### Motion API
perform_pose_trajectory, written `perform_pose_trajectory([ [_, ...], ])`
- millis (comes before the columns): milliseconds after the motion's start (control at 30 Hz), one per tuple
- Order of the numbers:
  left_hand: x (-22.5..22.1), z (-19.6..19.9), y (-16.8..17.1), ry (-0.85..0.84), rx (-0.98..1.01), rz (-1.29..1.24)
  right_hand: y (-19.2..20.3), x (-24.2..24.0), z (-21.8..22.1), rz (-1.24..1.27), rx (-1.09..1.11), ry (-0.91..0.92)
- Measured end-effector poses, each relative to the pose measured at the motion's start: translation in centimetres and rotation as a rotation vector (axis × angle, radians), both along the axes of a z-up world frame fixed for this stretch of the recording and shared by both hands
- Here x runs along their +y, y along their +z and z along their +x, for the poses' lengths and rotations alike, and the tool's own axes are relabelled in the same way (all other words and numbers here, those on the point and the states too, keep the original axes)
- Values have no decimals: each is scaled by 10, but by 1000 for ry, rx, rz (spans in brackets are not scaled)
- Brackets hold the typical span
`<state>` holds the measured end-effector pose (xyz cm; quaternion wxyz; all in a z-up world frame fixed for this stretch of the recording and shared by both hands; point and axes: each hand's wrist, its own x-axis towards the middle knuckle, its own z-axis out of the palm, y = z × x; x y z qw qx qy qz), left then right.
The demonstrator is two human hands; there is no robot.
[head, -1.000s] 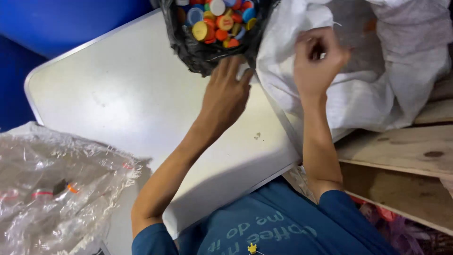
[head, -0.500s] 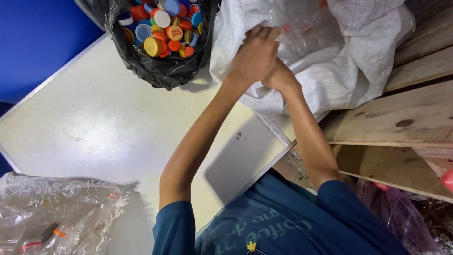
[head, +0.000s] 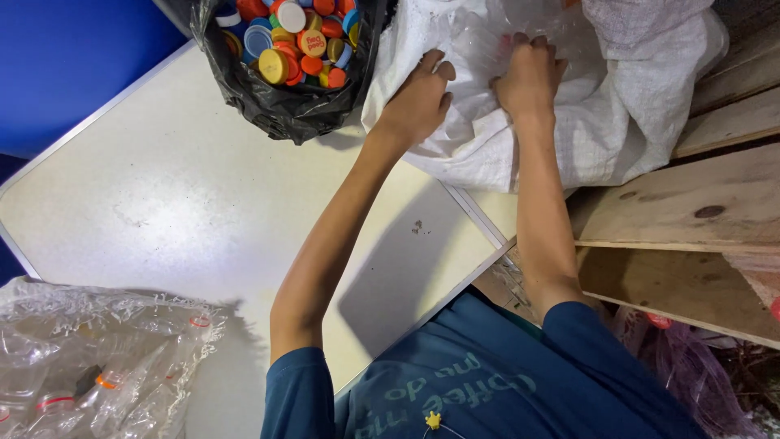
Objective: The person removes plastic bottles from a white sack, unscrews the caps, and places the caps into a black bag. They then crush the empty bottles and place them into a separate white sack. This process is repeated for multiple bottles.
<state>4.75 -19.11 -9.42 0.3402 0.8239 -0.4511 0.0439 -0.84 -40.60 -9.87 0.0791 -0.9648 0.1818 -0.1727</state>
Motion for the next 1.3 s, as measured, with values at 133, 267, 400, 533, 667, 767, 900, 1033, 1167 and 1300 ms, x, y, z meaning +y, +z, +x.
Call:
perform_pose_trajectory([
  [133, 13, -16, 31, -202, 99, -129, 24, 19, -18, 149, -144, 78],
  [267, 32, -38, 66, -250, 4, -230, 77, 48, -46, 114, -345, 198],
  [400, 55, -51, 101, -92, -353, -207, 127, 72, -72, 98, -364, 291],
  [533, 75, -51, 108, -17, -592, -182, 172, 100, -93, 272, -195, 390],
  [667, 106, -54, 99, 70, -693, -155, 176, 116, -84, 451, -46, 538],
  [767, 149, -58, 104, 258, -715, -91, 179, 134, -65, 471, -48, 848],
  [900, 209, -67, 110, 533, -588, -74, 187, 179, -31, 607, -20, 959],
  [1033, 256, -86, 119, 724, -375, -38, 160, 238, 8, 732, -56, 1075],
  [1167, 279, -106, 127, 738, -312, -44, 149, 308, 11, 629, -112, 1223],
  [1300, 300, -112, 117, 724, -206, -165, 153, 349, 2, 596, 5, 1187],
])
